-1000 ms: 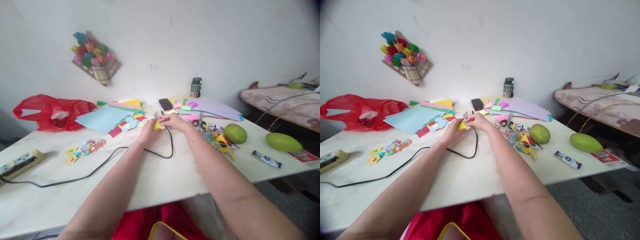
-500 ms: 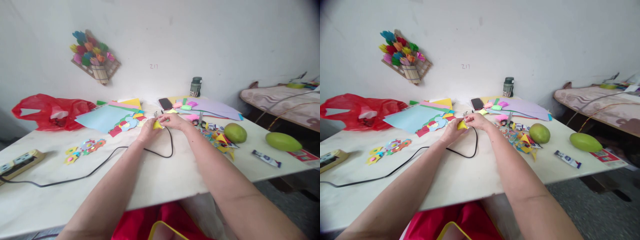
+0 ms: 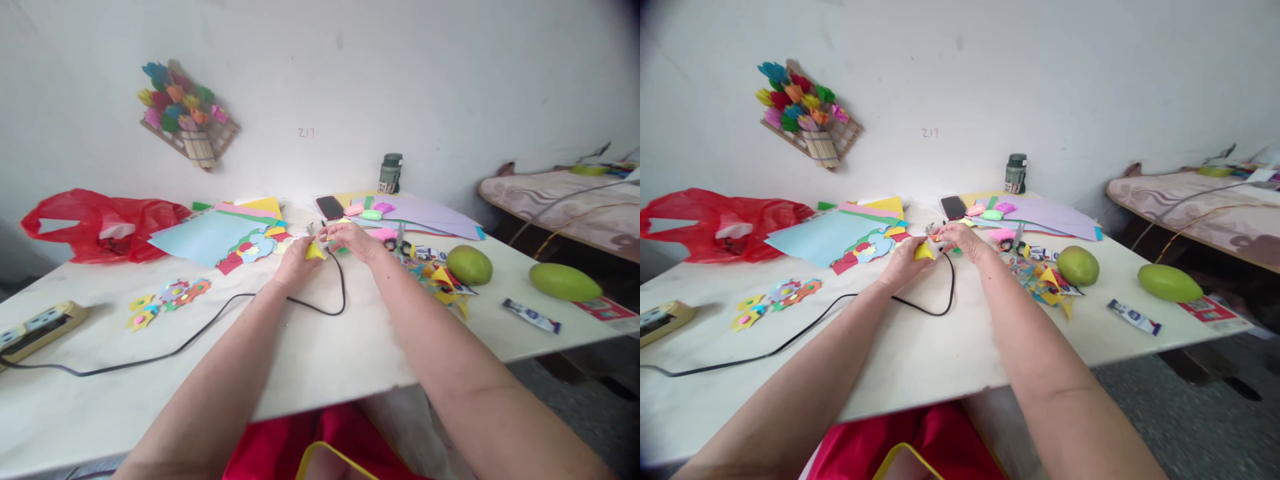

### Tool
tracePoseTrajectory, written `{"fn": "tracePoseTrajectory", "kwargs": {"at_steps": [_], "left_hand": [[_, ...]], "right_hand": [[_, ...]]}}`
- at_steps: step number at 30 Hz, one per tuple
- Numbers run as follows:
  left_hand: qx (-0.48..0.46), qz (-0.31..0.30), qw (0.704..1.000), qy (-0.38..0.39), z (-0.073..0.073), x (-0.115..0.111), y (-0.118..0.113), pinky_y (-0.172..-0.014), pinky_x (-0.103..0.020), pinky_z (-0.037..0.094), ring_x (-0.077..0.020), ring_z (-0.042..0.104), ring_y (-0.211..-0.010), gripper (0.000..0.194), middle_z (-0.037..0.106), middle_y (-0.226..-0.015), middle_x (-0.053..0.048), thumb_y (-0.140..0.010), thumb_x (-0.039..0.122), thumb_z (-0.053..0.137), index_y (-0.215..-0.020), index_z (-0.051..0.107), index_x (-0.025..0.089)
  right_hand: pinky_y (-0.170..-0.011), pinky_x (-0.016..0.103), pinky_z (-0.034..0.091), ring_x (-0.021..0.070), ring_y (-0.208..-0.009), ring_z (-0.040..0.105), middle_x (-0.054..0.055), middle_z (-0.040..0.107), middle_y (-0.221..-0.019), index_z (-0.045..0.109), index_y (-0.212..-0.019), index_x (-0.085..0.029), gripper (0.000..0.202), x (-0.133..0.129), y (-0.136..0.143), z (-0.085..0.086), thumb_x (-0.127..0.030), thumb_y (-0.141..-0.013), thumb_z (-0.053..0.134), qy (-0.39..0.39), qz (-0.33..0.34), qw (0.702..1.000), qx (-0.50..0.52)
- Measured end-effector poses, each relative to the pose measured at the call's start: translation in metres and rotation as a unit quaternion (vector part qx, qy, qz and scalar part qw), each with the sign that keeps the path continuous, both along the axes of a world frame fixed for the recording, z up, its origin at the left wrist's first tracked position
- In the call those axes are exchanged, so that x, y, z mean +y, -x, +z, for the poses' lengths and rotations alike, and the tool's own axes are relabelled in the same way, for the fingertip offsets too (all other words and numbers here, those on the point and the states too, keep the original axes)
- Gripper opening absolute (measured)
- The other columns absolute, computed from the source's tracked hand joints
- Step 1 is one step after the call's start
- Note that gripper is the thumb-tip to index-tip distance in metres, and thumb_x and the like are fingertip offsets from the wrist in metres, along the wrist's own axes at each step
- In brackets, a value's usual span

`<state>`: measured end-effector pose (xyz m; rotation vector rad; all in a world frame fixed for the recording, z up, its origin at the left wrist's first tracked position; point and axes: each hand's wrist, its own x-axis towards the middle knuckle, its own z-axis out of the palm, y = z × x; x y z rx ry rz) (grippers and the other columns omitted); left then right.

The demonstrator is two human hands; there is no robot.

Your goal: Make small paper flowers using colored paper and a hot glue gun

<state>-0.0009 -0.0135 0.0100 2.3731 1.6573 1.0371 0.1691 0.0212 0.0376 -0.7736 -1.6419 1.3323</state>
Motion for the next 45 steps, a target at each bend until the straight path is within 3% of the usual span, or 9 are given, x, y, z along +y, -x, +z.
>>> {"fn": "tracePoseTrajectory", "kwargs": {"at_steps": [4,8,14,23,29,33,39,45], "left_hand": [[0.02,-0.009,1.0,-0.008,-0.0021,0.0003,0.001,-0.09,-0.031,0.043,-0.0225,0.055,-0.105,0.057,0.06,-0.113,-0.011,-0.067,0.024,0.063,-0.121,0.048,0.013],[0.041,-0.002,0.999,0.008,-0.0015,-0.0029,0.0008,-0.089,-0.035,0.043,-0.0245,0.055,-0.105,0.06,0.06,-0.114,-0.01,-0.067,0.029,0.062,-0.124,0.046,0.019],[0.048,0.027,0.998,0.022,-0.0007,-0.0057,-0.0005,-0.086,-0.036,0.045,-0.0263,0.057,-0.104,0.058,0.061,-0.113,-0.009,-0.068,0.031,0.062,-0.123,0.049,0.02],[0.021,0.025,0.999,0.019,-0.0013,-0.0056,-0.0012,-0.089,-0.035,0.044,-0.0251,0.055,-0.106,0.057,0.061,-0.114,-0.009,-0.068,0.03,0.061,-0.122,0.049,0.02],[0.011,0.03,0.999,0.006,-0.0049,-0.0021,0.0001,-0.087,-0.035,0.045,-0.0244,0.057,-0.103,0.056,0.061,-0.113,-0.009,-0.067,0.031,0.062,-0.121,0.049,0.021],[0.007,0.033,0.999,0.006,-0.0051,-0.0022,0.0,-0.086,-0.035,0.045,-0.0242,0.057,-0.102,0.056,0.061,-0.113,-0.009,-0.067,0.031,0.063,-0.121,0.049,0.021],[-0.006,0.032,0.999,-0.002,-0.0033,-0.003,-0.0013,-0.086,-0.035,0.045,-0.0237,0.056,-0.104,0.059,0.06,-0.112,-0.009,-0.067,0.03,0.063,-0.123,0.046,0.02],[-0.015,0.035,0.999,-0.003,-0.0014,-0.0023,-0.0027,-0.088,-0.038,0.044,-0.0258,0.054,-0.105,0.068,0.058,-0.112,-0.012,-0.064,0.031,0.067,-0.126,0.043,0.017]], "right_hand": [[-0.052,0.02,0.045,0.0145,-0.076,0.06,0.009,0.066,-0.093,0.065,-0.074,-0.013,0.019,0.0032,-0.0022,-0.0005,-0.024,-0.059,0.066,0.009,-0.041,0.999,0.004],[-0.044,0.019,0.042,0.0106,-0.058,0.057,0.006,0.067,-0.079,0.064,-0.08,-0.014,0.021,0.0055,-0.0038,-0.0023,-0.019,-0.059,0.062,0.028,-0.057,0.998,0.018],[-0.035,0.019,0.036,0.0084,-0.04,0.047,0.003,0.06,-0.052,0.057,-0.062,-0.013,0.007,0.0051,-0.0069,-0.0019,-0.019,-0.063,0.054,0.042,-0.038,0.998,0.042],[-0.044,0.021,0.047,0.0099,-0.046,0.056,0.005,0.065,-0.063,0.06,-0.074,-0.012,0.021,0.0078,-0.01,-0.0035,-0.029,-0.067,0.069,0.047,-0.019,0.998,0.027],[-0.047,0.022,0.049,0.0101,-0.049,0.058,0.002,0.064,-0.06,0.055,-0.072,-0.014,0.021,0.0043,-0.0092,-0.0019,-0.021,-0.062,0.072,0.059,-0.024,0.998,0.022],[-0.045,0.022,0.047,0.0102,-0.046,0.057,0.002,0.064,-0.058,0.052,-0.068,-0.015,0.017,0.0044,-0.0087,-0.0015,-0.026,-0.071,0.064,0.065,-0.033,0.997,0.016],[-0.034,0.019,0.036,0.0081,-0.033,0.047,0.002,0.058,-0.046,0.05,-0.059,-0.015,0.028,0.0032,-0.0039,0.0013,-0.034,-0.079,0.055,0.046,-0.099,0.993,-0.035],[-0.043,0.02,0.044,0.008,-0.045,0.053,0.004,0.065,-0.06,0.06,-0.069,-0.013,0.009,0.0015,-0.0023,0.0023,-0.019,-0.068,0.066,0.047,-0.053,0.997,-0.023]]}}
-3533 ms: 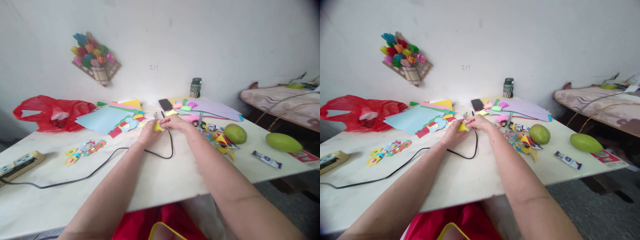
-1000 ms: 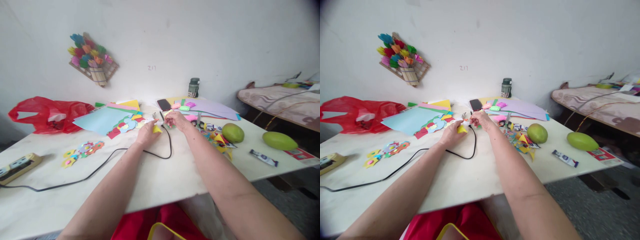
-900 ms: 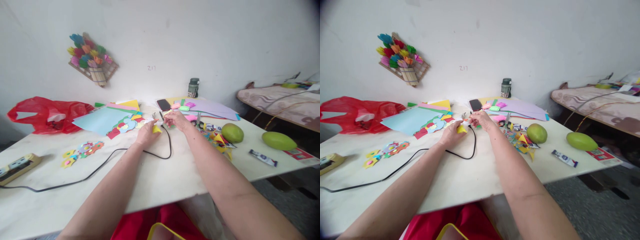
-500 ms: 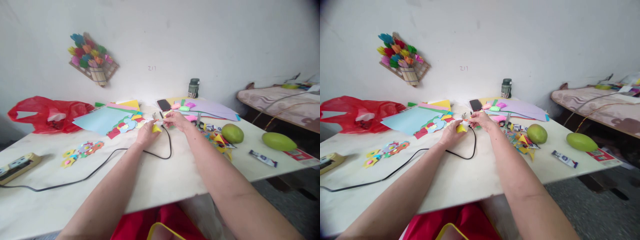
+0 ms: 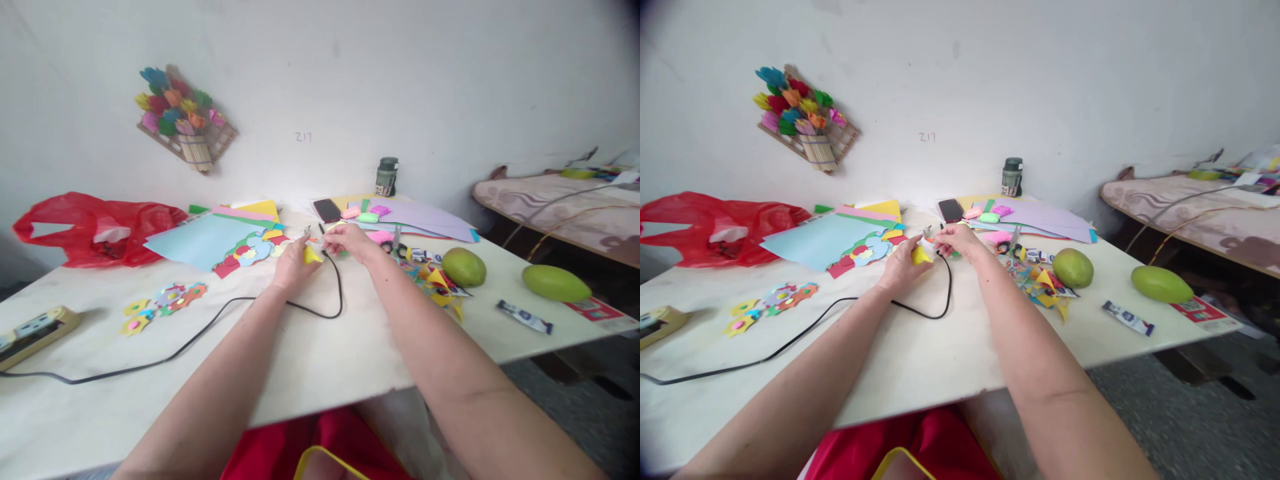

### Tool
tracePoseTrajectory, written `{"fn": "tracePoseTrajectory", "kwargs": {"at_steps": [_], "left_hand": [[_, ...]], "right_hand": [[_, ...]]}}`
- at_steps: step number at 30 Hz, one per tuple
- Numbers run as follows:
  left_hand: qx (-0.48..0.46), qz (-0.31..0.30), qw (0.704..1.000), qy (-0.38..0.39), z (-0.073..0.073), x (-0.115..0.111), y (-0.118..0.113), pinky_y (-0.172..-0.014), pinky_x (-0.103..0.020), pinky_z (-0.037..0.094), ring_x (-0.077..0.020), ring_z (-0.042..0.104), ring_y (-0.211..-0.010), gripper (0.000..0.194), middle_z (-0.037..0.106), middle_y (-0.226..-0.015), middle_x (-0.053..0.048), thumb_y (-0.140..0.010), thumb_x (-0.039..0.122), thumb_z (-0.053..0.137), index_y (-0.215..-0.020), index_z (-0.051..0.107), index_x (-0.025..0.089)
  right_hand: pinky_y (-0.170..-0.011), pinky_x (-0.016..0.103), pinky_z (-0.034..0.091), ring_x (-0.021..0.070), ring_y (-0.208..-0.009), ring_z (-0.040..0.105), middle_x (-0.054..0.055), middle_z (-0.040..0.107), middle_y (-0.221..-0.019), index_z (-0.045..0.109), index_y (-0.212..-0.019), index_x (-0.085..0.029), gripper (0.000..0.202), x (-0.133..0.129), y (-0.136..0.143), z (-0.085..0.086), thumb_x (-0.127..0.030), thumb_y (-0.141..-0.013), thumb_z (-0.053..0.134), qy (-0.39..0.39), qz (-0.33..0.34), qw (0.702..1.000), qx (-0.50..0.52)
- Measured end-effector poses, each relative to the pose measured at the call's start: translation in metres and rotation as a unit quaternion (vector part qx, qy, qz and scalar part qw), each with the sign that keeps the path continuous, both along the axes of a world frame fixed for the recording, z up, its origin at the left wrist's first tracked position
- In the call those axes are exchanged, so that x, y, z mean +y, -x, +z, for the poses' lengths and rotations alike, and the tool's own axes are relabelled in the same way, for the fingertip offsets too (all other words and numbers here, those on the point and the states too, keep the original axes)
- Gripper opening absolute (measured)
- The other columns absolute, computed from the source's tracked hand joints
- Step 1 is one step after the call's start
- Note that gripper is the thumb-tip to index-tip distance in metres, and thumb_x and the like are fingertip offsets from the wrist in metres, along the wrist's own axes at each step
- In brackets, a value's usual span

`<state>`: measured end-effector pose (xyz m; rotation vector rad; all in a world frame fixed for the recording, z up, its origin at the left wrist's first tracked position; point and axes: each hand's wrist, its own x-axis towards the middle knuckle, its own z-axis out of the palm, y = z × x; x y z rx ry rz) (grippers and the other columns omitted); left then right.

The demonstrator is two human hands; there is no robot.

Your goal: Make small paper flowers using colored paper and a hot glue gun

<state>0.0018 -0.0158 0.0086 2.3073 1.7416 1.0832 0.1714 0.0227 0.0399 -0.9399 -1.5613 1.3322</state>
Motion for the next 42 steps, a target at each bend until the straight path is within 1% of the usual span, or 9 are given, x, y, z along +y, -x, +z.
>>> {"fn": "tracePoseTrajectory", "kwargs": {"at_steps": [3,6,10,13,16,20,25,33,42], "left_hand": [[-0.003,0.0,1.0,-0.006,0.0,0.001,0.0,-0.09,-0.04,0.043,-0.0278,0.052,-0.108,0.07,0.056,-0.117,-0.012,-0.062,0.032,0.068,-0.126,0.043,0.017],[-0.013,-0.002,1.0,-0.001,0.0,0.002,0.0,-0.09,-0.04,0.043,-0.0278,0.052,-0.109,0.072,0.056,-0.118,-0.013,-0.062,0.033,0.069,-0.127,0.042,0.016],[-0.014,0.001,1.0,0.002,-0.003,0.003,0.0,-0.091,-0.038,0.042,-0.0267,0.052,-0.109,0.073,0.056,-0.117,-0.012,-0.062,0.033,0.069,-0.127,0.04,0.016],[-0.005,0.007,1.0,0.001,-0.003,0.002,-0.001,-0.093,-0.037,0.041,-0.0263,0.051,-0.111,0.074,0.055,-0.12,-0.012,-0.063,0.033,0.069,-0.128,0.039,0.017],[0.007,0.013,1.0,0.003,-0.002,0.0,-0.002,-0.094,-0.037,0.04,-0.0267,0.05,-0.114,0.074,0.052,-0.124,-0.013,-0.063,0.031,0.068,-0.129,0.038,0.016],[0.006,0.013,1.0,-0.001,-0.001,-0.001,-0.003,-0.093,-0.037,0.041,-0.027,0.051,-0.112,0.072,0.054,-0.122,-0.012,-0.063,0.03,0.068,-0.128,0.039,0.018],[-0.005,0.017,1.0,0.008,0.0,-0.002,-0.003,-0.092,-0.037,0.041,-0.0276,0.052,-0.111,0.073,0.055,-0.12,-0.012,-0.062,0.03,0.068,-0.128,0.04,0.018],[-0.022,0.012,0.999,0.023,0.001,-0.002,-0.003,-0.092,-0.038,0.04,-0.0285,0.052,-0.109,0.071,0.056,-0.117,-0.014,-0.062,0.03,0.069,-0.126,0.043,0.015],[-0.084,-0.025,0.996,0.026,0.002,-0.003,-0.003,-0.084,-0.036,0.042,-0.0257,0.056,-0.096,0.074,0.058,-0.105,-0.011,-0.061,0.041,0.069,-0.125,0.044,0.014]], "right_hand": [[-0.049,0.021,0.047,0.0085,-0.049,0.055,0.004,0.065,-0.065,0.063,-0.079,-0.012,0.012,0.0,-0.001,-0.001,-0.011,-0.066,0.062,0.036,0.048,0.998,0.031],[-0.047,0.019,0.042,0.0066,-0.048,0.051,0.002,0.061,-0.059,0.063,-0.078,-0.011,0.013,0.0,-0.001,-0.001,-0.009,-0.065,0.061,0.071,0.066,0.994,0.05],[-0.041,0.017,0.032,0.004,-0.044,0.042,-0.003,0.051,-0.053,0.059,-0.072,-0.011,0.017,-0.002,0.004,0.001,-0.025,-0.066,0.067,0.082,0.088,0.992,0.038],[-0.04,0.018,0.028,0.0039,-0.043,0.038,-0.004,0.047,-0.052,0.053,-0.064,-0.013,0.03,-0.008,0.011,0.003,-0.039,-0.064,0.07,0.038,0.068,0.996,-0.047],[-0.04,0.02,0.025,0.0045,-0.042,0.034,-0.005,0.042,-0.048,0.046,-0.057,-0.016,0.035,-0.014,0.018,0.003,-0.042,-0.065,0.068,-0.012,0.038,0.991,-0.129],[-0.045,0.022,0.023,0.0057,-0.044,0.032,-0.007,0.036,-0.046,0.042,-0.053,-0.017,0.031,-0.014,0.024,0.001,-0.035,-0.072,0.06,-0.083,-0.008,0.978,-0.192],[-0.051,0.023,0.023,0.0074,-0.051,0.033,-0.006,0.035,-0.049,0.044,-0.052,-0.016,0.025,-0.004,0.027,-0.005,-0.024,-0.074,0.052,-0.222,-0.039,0.933,-0.281],[-0.053,0.022,0.026,0.0089,-0.055,0.038,-0.005,0.039,-0.053,0.047,-0.058,-0.016,0.024,-0.003,0.025,-0.007,-0.031,-0.076,0.05,-0.229,0.005,0.927,-0.297],[-0.054,0.023,0.025,0.0094,-0.057,0.039,-0.003,0.042,-0.056,0.049,-0.059,-0.015,0.018,-0.003,0.025,-0.006,-0.021,-0.076,0.048,-0.295,-0.051,0.898,-0.324]]}}
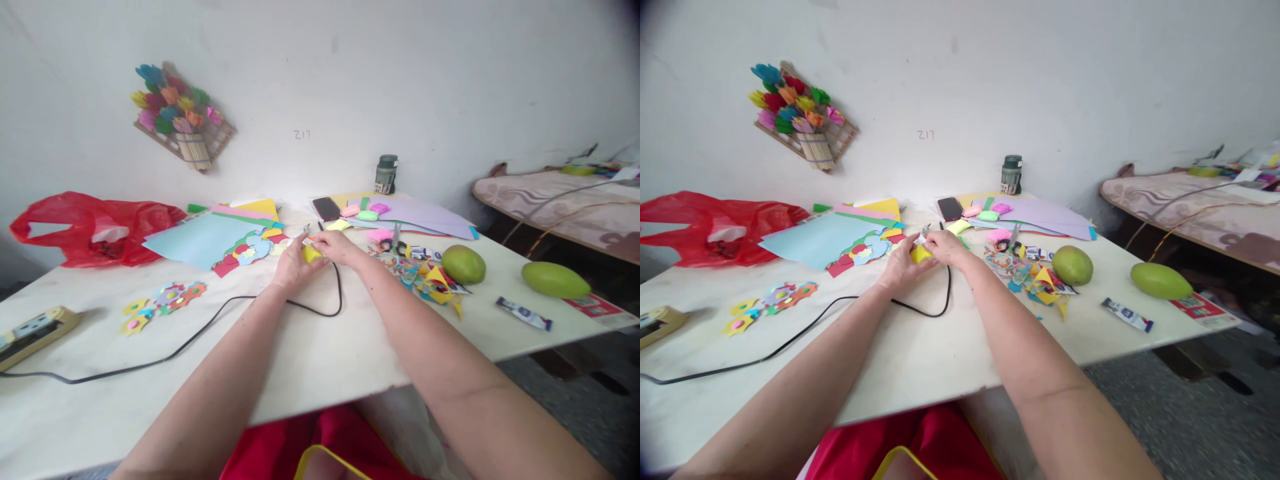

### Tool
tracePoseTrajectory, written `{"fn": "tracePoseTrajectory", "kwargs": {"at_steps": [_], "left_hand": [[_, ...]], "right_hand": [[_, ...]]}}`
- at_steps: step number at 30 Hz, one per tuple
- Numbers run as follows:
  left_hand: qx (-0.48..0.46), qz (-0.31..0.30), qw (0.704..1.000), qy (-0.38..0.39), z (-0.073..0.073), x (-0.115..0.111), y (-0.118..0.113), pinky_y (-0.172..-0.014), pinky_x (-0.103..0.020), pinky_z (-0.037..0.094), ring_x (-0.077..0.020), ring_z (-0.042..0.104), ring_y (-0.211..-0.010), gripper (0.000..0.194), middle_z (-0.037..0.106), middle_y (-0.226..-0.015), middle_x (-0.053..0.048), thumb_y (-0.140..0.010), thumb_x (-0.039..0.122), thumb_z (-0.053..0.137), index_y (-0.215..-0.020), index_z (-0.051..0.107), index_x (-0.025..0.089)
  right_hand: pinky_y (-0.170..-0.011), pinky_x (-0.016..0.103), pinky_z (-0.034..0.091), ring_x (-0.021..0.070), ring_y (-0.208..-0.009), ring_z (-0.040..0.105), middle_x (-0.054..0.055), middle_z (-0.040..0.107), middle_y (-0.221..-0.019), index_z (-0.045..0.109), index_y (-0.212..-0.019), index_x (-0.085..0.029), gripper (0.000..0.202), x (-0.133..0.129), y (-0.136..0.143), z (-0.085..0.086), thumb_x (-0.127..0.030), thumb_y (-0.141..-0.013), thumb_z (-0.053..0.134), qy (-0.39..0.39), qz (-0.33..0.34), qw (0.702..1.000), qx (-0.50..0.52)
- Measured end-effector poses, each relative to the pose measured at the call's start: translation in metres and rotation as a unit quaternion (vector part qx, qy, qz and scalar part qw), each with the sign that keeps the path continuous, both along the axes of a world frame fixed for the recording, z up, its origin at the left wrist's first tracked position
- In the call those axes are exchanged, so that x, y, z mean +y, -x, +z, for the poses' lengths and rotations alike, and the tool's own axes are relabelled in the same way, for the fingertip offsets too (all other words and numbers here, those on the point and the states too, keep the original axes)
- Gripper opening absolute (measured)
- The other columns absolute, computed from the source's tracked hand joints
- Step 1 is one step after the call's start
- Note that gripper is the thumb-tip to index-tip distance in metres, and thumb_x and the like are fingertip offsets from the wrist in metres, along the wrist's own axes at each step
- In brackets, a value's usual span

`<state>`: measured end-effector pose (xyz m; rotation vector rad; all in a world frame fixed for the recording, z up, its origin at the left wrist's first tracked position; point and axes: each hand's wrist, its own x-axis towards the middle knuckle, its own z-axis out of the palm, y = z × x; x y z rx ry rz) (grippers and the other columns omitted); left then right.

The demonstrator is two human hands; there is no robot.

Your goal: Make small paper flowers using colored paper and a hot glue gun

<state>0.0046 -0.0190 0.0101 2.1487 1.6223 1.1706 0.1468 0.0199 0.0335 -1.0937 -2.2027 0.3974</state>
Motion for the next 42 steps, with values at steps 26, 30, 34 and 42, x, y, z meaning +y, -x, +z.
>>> {"fn": "tracePoseTrajectory", "kwargs": {"at_steps": [26,30,34,42], "left_hand": [[-0.377,-0.108,0.908,0.146,0.002,0.0,0.007,-0.046,-0.02,0.034,-0.008,0.046,-0.048,0.033,0.05,-0.054,0.003,-0.064,0.046,0.065,-0.065,0.053,0.015],[-0.382,-0.096,0.898,0.195,0.007,-0.002,0.01,-0.048,-0.021,0.038,-0.0084,0.048,-0.049,0.032,0.05,-0.055,0.003,-0.057,0.042,0.069,-0.061,0.051,0.015],[-0.384,-0.076,0.903,0.174,0.009,-0.003,0.01,-0.045,-0.019,0.036,-0.0075,0.045,-0.047,0.031,0.046,-0.05,0.005,-0.054,0.038,0.07,-0.056,0.048,0.016],[-0.361,-0.085,0.919,0.132,0.004,0.001,0.007,-0.047,-0.019,0.037,-0.0075,0.047,-0.049,0.031,0.05,-0.053,0.003,-0.061,0.041,0.068,-0.059,0.053,0.014]], "right_hand": [[-0.056,0.022,0.027,0.0094,-0.059,0.038,-0.003,0.043,-0.06,0.049,-0.062,-0.015,0.018,0.001,-0.012,0.005,-0.027,-0.076,0.048,0.045,0.07,0.996,-0.008],[-0.055,0.022,0.027,0.0091,-0.058,0.037,-0.004,0.042,-0.058,0.05,-0.063,-0.014,0.018,-0.004,-0.01,0.008,-0.027,-0.075,0.05,0.076,0.092,0.993,-0.016],[-0.055,0.022,0.027,0.0087,-0.056,0.037,-0.004,0.042,-0.058,0.053,-0.066,-0.013,0.02,-0.006,-0.012,0.011,-0.03,-0.075,0.049,0.111,0.104,0.988,-0.006],[-0.054,0.022,0.029,0.0086,-0.056,0.038,-0.004,0.043,-0.057,0.054,-0.064,-0.013,0.022,-0.008,-0.015,0.013,-0.033,-0.072,0.051,0.113,0.094,0.989,0.023]]}}
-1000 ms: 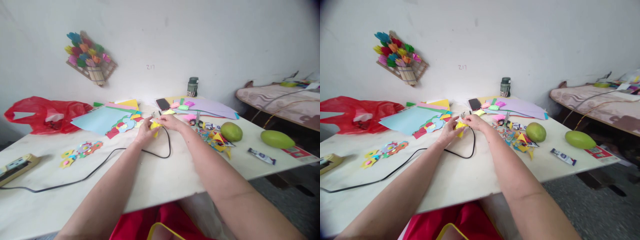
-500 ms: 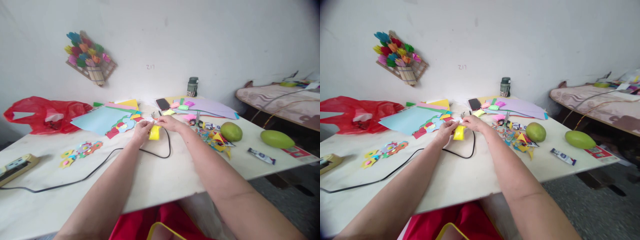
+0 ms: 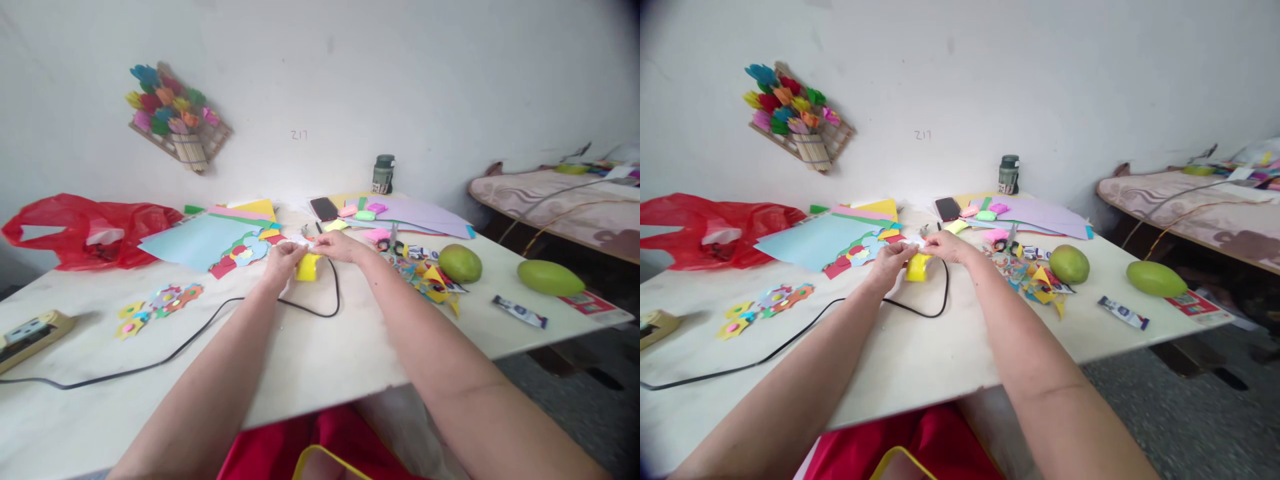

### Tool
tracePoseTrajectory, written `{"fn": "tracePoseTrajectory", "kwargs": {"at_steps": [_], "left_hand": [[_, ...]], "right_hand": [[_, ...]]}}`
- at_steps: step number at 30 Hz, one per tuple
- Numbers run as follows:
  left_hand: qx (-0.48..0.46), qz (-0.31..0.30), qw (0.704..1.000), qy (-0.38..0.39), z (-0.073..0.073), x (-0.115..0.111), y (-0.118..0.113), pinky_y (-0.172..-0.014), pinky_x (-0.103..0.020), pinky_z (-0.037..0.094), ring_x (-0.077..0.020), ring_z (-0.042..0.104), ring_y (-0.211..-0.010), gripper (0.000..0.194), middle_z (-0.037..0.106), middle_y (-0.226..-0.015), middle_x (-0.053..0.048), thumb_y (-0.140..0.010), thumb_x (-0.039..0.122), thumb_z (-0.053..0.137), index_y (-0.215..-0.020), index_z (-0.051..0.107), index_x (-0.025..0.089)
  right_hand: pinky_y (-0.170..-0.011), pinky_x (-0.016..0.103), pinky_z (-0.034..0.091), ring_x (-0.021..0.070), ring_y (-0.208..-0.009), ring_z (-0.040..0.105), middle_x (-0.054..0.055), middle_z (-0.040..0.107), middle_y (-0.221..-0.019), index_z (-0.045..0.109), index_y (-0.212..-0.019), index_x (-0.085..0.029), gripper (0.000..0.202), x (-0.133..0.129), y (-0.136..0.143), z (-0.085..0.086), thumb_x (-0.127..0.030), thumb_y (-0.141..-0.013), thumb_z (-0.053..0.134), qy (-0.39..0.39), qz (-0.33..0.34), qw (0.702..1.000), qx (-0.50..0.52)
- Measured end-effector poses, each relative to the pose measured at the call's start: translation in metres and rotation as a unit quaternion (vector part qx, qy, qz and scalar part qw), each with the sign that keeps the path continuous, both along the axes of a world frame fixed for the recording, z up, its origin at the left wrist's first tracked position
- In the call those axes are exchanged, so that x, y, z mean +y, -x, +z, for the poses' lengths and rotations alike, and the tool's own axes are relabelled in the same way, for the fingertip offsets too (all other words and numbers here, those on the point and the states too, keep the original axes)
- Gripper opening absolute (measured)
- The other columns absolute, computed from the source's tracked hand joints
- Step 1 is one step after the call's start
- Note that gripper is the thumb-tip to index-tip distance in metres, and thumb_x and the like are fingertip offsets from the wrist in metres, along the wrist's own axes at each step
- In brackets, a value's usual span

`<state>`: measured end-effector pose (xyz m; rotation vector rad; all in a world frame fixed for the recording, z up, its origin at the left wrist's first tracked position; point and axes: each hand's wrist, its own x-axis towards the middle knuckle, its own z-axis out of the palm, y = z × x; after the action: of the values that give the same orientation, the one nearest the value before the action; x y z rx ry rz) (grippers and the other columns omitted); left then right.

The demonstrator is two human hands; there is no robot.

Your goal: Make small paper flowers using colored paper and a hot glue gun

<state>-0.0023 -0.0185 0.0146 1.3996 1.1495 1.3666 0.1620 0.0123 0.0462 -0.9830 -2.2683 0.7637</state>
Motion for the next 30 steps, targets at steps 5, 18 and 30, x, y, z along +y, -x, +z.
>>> {"fn": "tracePoseTrajectory", "kwargs": {"at_steps": [5,18,30], "left_hand": [[-0.005,-0.006,1.0,0.006,0.007,-0.008,-0.004,-0.057,-0.024,0.048,-0.0163,0.061,-0.072,0.053,0.065,-0.085,-0.008,-0.067,0.053,0.061,-0.102,0.055,0.014],[0.038,-0.027,0.999,-0.002,0.0,-0.004,-0.006,-0.062,-0.029,0.05,-0.0181,0.064,-0.074,0.059,0.066,-0.093,-0.014,-0.071,0.055,0.057,-0.111,0.051,0.012],[-0.014,0.013,1.0,0.002,-0.003,0.001,0.0,-0.056,-0.026,0.049,-0.016,0.063,-0.064,0.053,0.068,-0.08,-0.01,-0.067,0.056,0.06,-0.097,0.055,0.013]], "right_hand": [[-0.053,0.022,0.033,0.0101,-0.055,0.042,-0.003,0.046,-0.055,0.056,-0.066,-0.015,0.022,0.02,-0.015,-0.003,-0.035,-0.072,0.052,-0.039,-0.164,0.98,0.103],[-0.07,0.036,0.042,0.0272,-0.085,0.058,0.02,0.061,-0.098,0.066,-0.093,-0.01,0.03,0.037,-0.065,-0.019,-0.021,-0.078,0.043,-0.05,-0.588,0.807,0.014],[-0.052,0.023,0.044,0.0108,-0.052,0.057,0.005,0.066,-0.076,0.064,-0.09,-0.014,0.023,0.028,0.002,-0.023,-0.013,-0.073,0.049,0.017,-0.232,0.963,0.135]]}}
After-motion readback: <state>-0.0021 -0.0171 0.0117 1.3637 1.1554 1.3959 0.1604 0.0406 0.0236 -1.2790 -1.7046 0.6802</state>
